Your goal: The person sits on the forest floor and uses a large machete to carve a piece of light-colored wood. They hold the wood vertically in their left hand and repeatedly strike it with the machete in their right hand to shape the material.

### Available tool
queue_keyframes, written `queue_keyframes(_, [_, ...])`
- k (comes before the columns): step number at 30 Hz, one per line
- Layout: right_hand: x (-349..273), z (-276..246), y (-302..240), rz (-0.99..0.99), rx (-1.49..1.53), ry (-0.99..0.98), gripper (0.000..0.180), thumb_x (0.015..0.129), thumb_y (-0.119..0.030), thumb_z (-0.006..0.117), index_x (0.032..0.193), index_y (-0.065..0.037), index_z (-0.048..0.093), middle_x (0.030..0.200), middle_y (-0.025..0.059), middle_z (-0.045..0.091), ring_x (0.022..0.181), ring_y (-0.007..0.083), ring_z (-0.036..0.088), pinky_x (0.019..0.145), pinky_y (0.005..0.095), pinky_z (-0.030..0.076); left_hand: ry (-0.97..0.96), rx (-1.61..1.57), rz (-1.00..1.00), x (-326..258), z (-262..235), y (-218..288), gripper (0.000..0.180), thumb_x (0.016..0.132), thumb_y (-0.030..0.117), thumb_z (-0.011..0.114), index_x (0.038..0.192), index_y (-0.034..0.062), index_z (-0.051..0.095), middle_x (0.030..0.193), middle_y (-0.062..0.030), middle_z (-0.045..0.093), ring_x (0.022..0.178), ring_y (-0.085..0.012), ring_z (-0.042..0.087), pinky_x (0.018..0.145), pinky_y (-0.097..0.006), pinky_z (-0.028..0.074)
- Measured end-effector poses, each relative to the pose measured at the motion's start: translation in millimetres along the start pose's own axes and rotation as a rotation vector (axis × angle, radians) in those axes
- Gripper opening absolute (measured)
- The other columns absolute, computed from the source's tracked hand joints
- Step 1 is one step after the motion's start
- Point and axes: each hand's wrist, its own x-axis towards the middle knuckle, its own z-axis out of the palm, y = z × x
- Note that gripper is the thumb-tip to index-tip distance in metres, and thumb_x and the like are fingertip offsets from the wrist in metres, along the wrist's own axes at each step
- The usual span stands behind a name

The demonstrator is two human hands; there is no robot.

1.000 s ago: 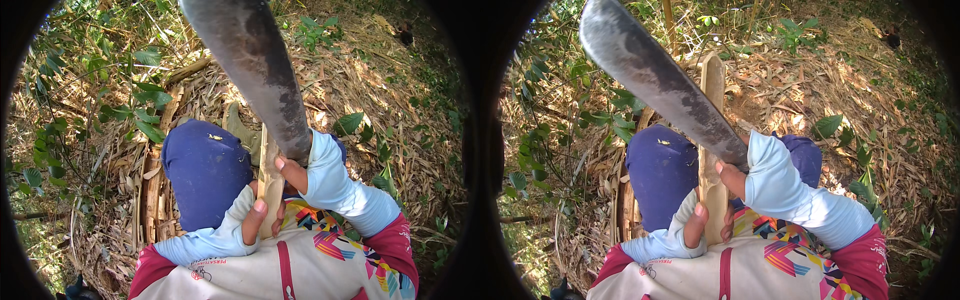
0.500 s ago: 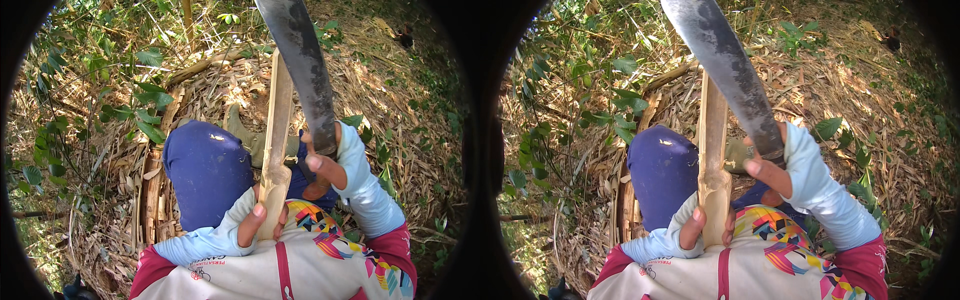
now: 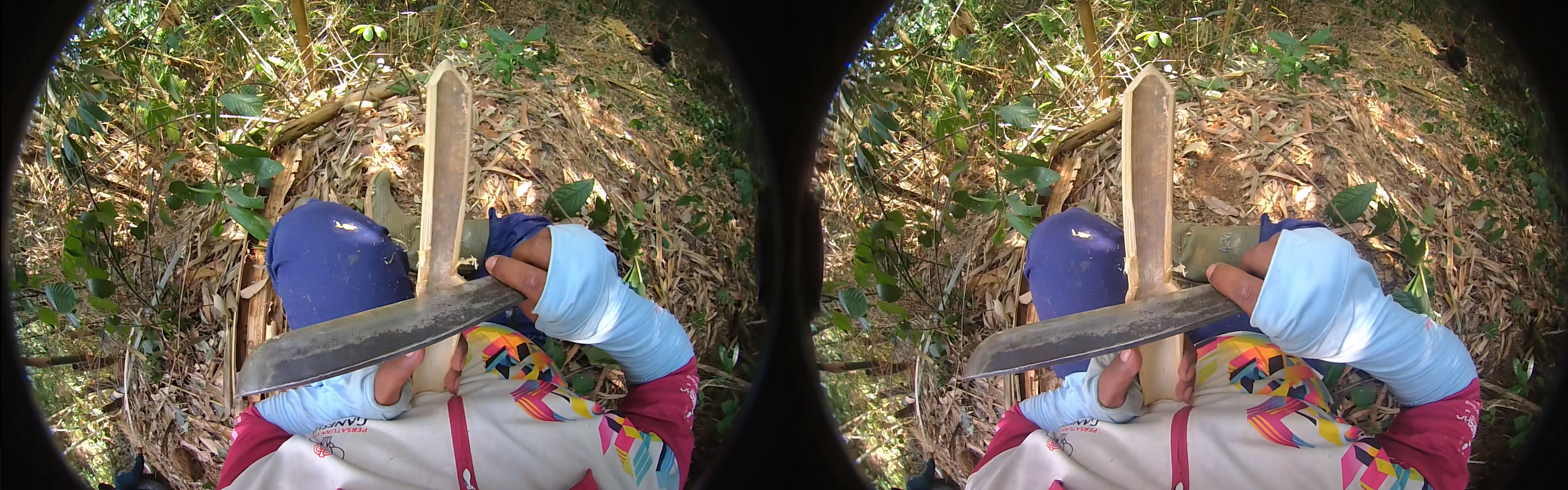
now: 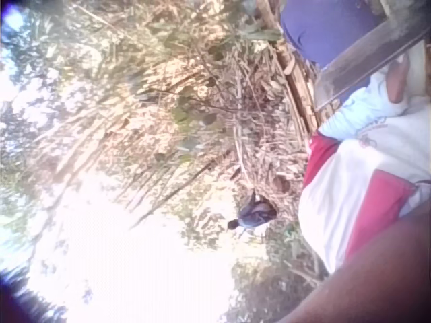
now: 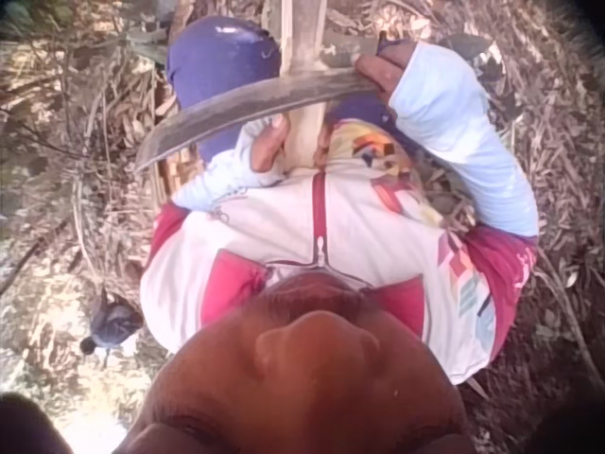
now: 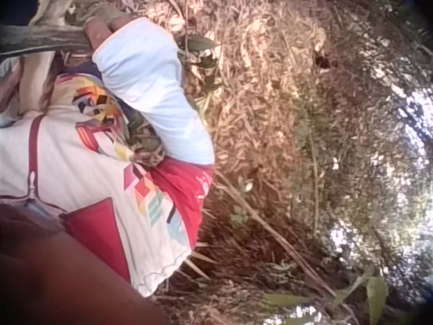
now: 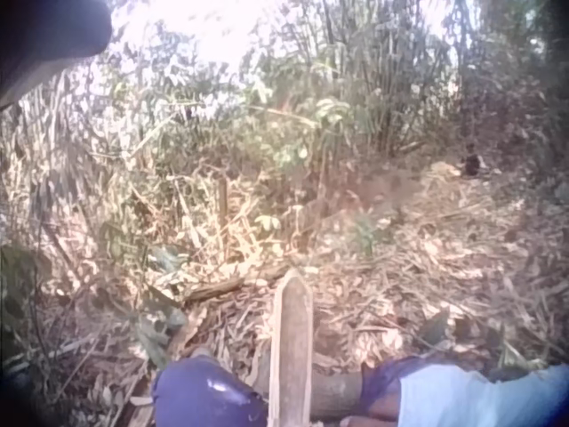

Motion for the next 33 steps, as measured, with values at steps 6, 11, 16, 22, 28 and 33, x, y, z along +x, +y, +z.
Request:
queue_keyframes(6, [-8, -4, 7, -0.004, 0.051, 0.073, 0.039, 0.066, -0.012, 0.072, 0.105, -0.011, 0.066, 0.069, 0.0062, 0.059, 0.057, 0.0260, 0.060, 0.046, 0.0390, 0.045, -0.038, 0.006, 0.032, -1, -9, -7, 0.070, 0.093, 0.063, 0.048, 0.118, -0.0030, 0.049, 0.093, -0.0125, 0.056, 0.079, -0.0190, 0.060, 0.073, -0.035, 0.053])
queue_keyframes(11, [-37, -3, 24, 0.026, 0.031, 0.128, 0.066, 0.045, -0.006, 0.077, 0.109, -0.010, 0.063, 0.076, 0.0067, 0.061, 0.061, 0.0282, 0.060, 0.051, 0.0402, 0.046, -0.014, 0.055, 0.076, 1, -5, -2, 0.072, 0.093, 0.063, 0.047, 0.116, -0.0049, 0.051, 0.096, -0.0147, 0.058, 0.080, -0.0212, 0.062, 0.074, -0.035, 0.052])
queue_keyframes(16, [-60, -11, 29, 0.061, -0.002, 0.105, 0.067, 0.048, -0.005, 0.075, 0.114, -0.012, 0.061, 0.078, 0.0076, 0.061, 0.062, 0.0278, 0.060, 0.052, 0.0403, 0.045, -0.119, 0.068, 0.183, -1, -11, 1, 0.060, 0.098, 0.051, 0.049, 0.126, -0.0019, 0.048, 0.104, -0.0134, 0.061, 0.090, -0.0216, 0.062, 0.081, -0.034, 0.050])
queue_keyframes(22, [-63, -6, 22, 0.069, 0.048, 0.146, 0.067, 0.047, -0.004, 0.073, 0.113, -0.011, 0.062, 0.076, 0.0077, 0.060, 0.061, 0.0285, 0.059, 0.052, 0.0407, 0.045, -0.076, 0.044, 0.150, -7, -12, -4, 0.073, 0.096, 0.062, 0.043, 0.130, -0.0020, 0.044, 0.102, -0.0146, 0.063, 0.094, -0.0224, 0.062, 0.085, -0.036, 0.048])
queue_keyframes(28, [-39, 8, 3, 0.246, 0.336, 0.168, 0.040, 0.062, -0.008, 0.076, 0.101, -0.007, 0.067, 0.074, 0.0090, 0.062, 0.060, 0.0272, 0.060, 0.054, 0.0380, 0.046, -0.008, 0.050, 0.103, -5, -10, 4, 0.077, 0.092, 0.058, 0.054, 0.138, -0.0001, 0.030, 0.107, -0.0163, 0.059, 0.094, -0.0227, 0.062, 0.084, -0.036, 0.051])
queue_keyframes(33, [5, -1, -17, 0.488, 0.612, 0.157, 0.027, 0.081, -0.016, 0.076, 0.103, -0.003, 0.066, 0.073, 0.0056, 0.061, 0.060, 0.0148, 0.055, 0.056, 0.0296, 0.044, 0.153, 0.071, 0.193, -1, 7, 12, 0.072, 0.092, 0.045, 0.061, 0.140, 0.0037, 0.027, 0.106, -0.0143, 0.057, 0.092, -0.0210, 0.062, 0.080, -0.035, 0.054])
